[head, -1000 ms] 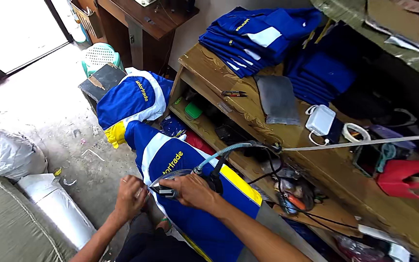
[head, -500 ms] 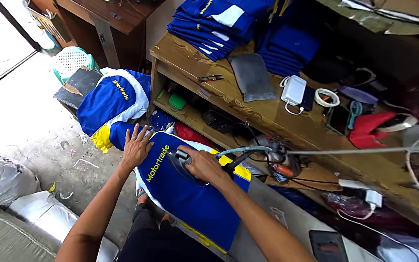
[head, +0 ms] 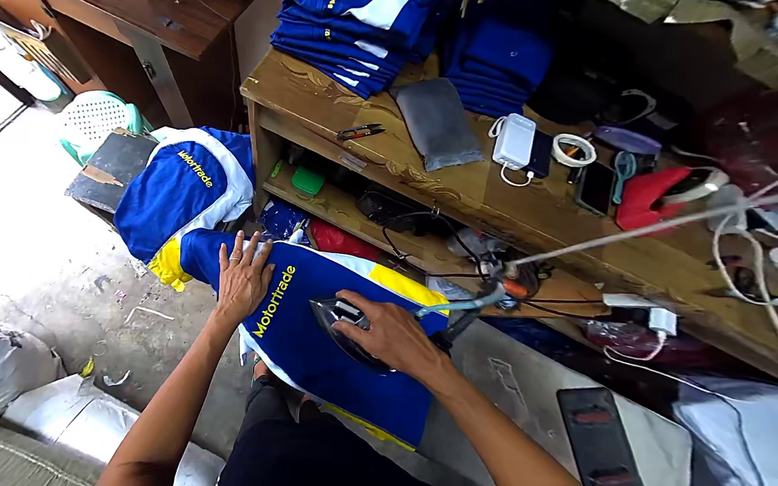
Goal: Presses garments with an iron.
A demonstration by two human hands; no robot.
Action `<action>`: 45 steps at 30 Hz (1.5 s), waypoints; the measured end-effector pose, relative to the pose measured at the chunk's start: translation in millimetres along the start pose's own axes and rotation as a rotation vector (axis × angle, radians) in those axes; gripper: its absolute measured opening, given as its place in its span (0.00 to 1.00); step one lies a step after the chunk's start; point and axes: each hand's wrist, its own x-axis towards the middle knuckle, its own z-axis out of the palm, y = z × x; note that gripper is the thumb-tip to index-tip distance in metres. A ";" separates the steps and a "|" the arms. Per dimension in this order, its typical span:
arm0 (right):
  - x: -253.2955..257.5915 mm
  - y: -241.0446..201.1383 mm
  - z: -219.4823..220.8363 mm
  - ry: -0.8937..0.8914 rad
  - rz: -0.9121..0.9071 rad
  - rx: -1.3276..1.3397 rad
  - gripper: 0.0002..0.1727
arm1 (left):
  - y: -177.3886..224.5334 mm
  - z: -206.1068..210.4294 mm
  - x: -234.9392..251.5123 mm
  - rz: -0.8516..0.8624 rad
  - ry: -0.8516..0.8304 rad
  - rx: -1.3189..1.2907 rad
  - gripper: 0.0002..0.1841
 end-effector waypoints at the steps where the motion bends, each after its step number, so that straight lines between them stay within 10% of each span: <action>1: -6.6 10.1 -3.5 0.024 0.054 0.033 0.35 | 7.5 2.9 1.7 0.035 -0.017 -0.012 0.28; 7: -21.7 61.0 5.4 0.081 0.278 0.076 0.36 | -16.1 7.5 22.9 0.106 -0.149 0.032 0.30; 17: 55.4 6.6 -8.1 0.010 0.254 0.002 0.29 | -19.4 9.4 27.7 0.073 -0.171 0.086 0.31; 27: -100.0 157.1 -3.9 0.190 0.506 0.049 0.30 | -35.6 -10.0 28.5 0.046 0.036 -0.214 0.30; 31: -160.7 216.1 5.9 0.328 0.624 0.106 0.31 | -69.3 -31.8 10.7 -0.368 0.316 -0.335 0.30; 36: -206.8 249.2 8.5 0.385 0.734 0.055 0.43 | -104.0 -8.2 -22.4 -1.000 0.168 -1.082 0.38; 38: -210.1 239.2 3.4 0.479 0.662 -0.129 0.55 | -107.2 -6.6 -30.3 -1.029 0.080 -1.239 0.38; 45: -71.7 138.9 101.3 0.639 0.161 -0.024 0.35 | -124.6 -43.8 -3.1 -0.755 0.199 -0.721 0.20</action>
